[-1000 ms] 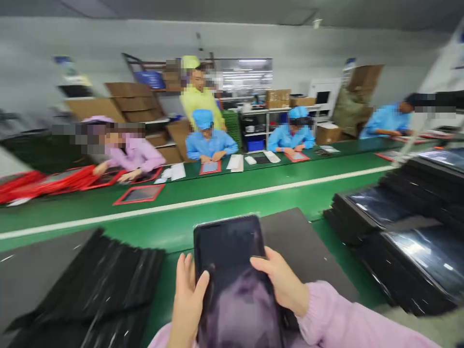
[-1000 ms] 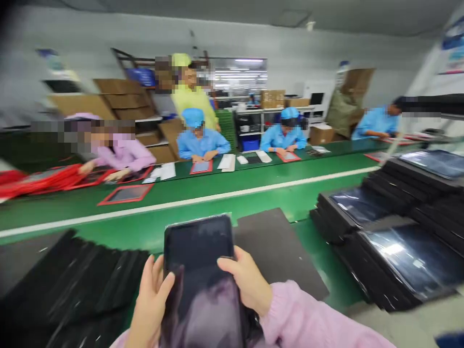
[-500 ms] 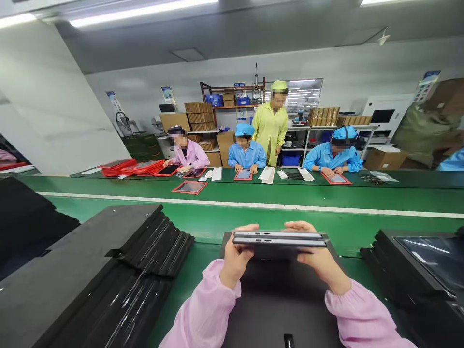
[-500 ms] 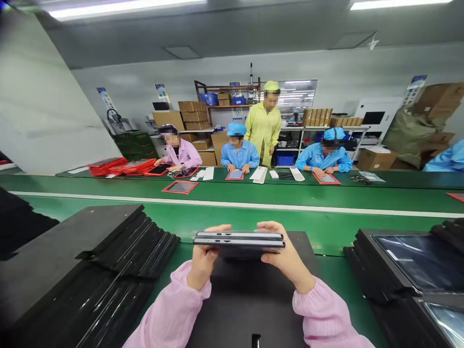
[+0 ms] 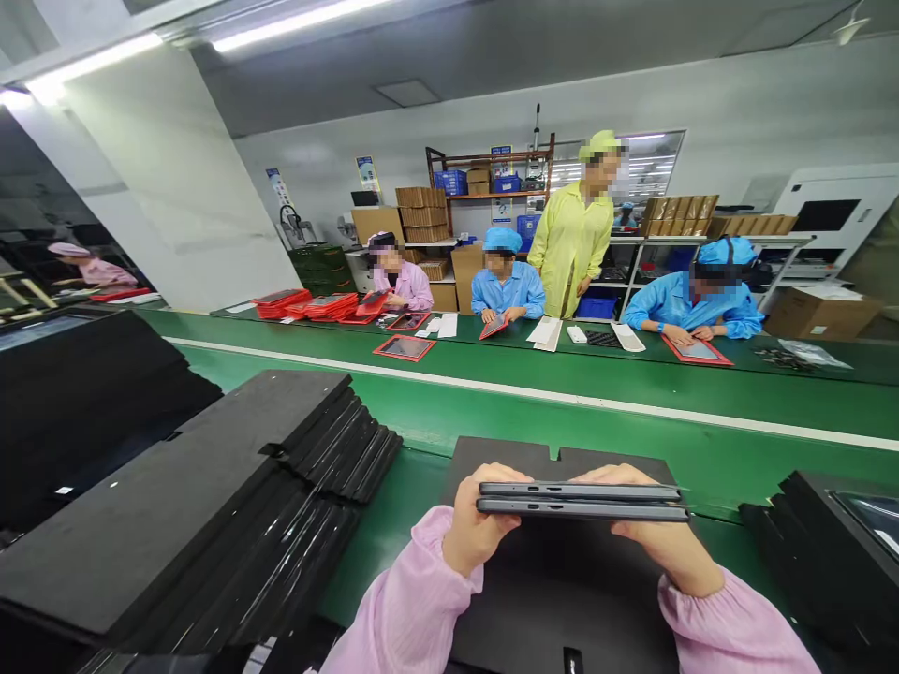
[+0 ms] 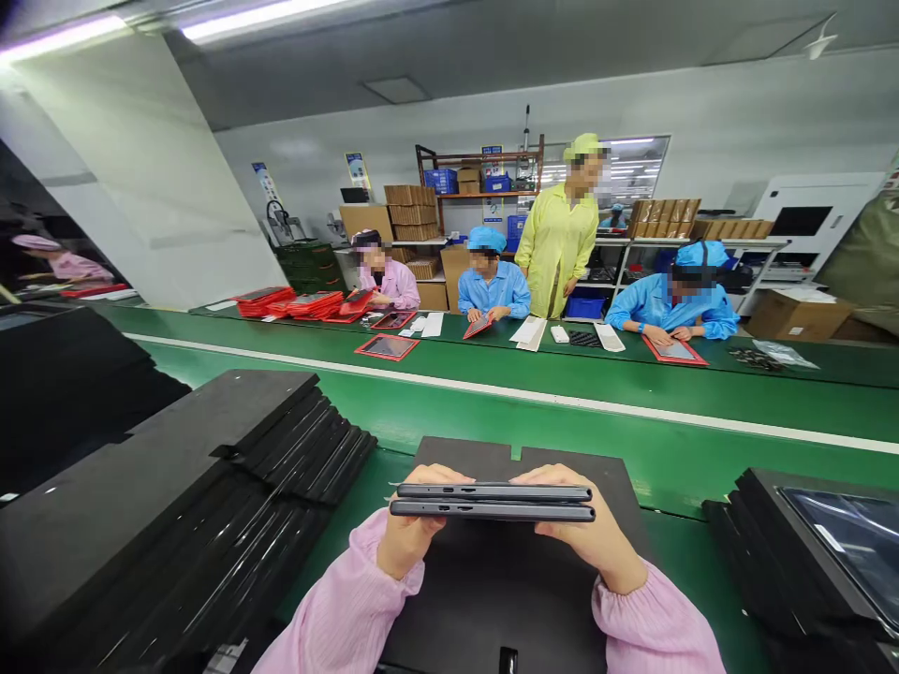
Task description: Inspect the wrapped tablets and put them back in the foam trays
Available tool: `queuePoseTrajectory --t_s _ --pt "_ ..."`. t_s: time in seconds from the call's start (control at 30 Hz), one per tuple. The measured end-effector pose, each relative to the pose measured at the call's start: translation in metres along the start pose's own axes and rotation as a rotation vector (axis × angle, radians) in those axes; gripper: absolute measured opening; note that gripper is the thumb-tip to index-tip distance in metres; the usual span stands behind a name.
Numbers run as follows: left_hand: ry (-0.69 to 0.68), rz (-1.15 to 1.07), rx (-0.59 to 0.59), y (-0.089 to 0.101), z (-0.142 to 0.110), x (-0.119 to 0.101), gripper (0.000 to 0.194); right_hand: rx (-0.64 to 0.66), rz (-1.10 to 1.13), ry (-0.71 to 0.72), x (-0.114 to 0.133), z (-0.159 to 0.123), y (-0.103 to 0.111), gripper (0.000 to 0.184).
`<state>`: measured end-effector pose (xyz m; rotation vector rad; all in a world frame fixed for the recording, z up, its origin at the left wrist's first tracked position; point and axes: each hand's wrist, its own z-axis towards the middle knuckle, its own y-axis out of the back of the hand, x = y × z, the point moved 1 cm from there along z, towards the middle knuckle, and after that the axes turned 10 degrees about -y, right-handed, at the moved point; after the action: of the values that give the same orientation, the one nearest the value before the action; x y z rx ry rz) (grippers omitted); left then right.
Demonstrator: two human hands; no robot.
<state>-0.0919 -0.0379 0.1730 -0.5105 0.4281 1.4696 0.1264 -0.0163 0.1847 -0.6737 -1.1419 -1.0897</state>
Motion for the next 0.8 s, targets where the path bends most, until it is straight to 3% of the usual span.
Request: queuePoseTrajectory --t_s 0.37,0.57,0.8 --pt "0.099 0.072 0.014 0.003 0.002 -0.004 0.043 0.022 -0.003 -0.05 0.014 0.002 -0.001 0.025" --pt "0.045 0.01 -0.059 0.011 0.002 0.002 0.029 0.003 -0.031 -0.077 0.02 0.0 -0.013 0.033" --pt "0.269 -0.046 -0.182 0.02 0.009 0.006 0.048 -0.039 -0.146 -0.102 0.022 -0.01 -0.027 0.041"
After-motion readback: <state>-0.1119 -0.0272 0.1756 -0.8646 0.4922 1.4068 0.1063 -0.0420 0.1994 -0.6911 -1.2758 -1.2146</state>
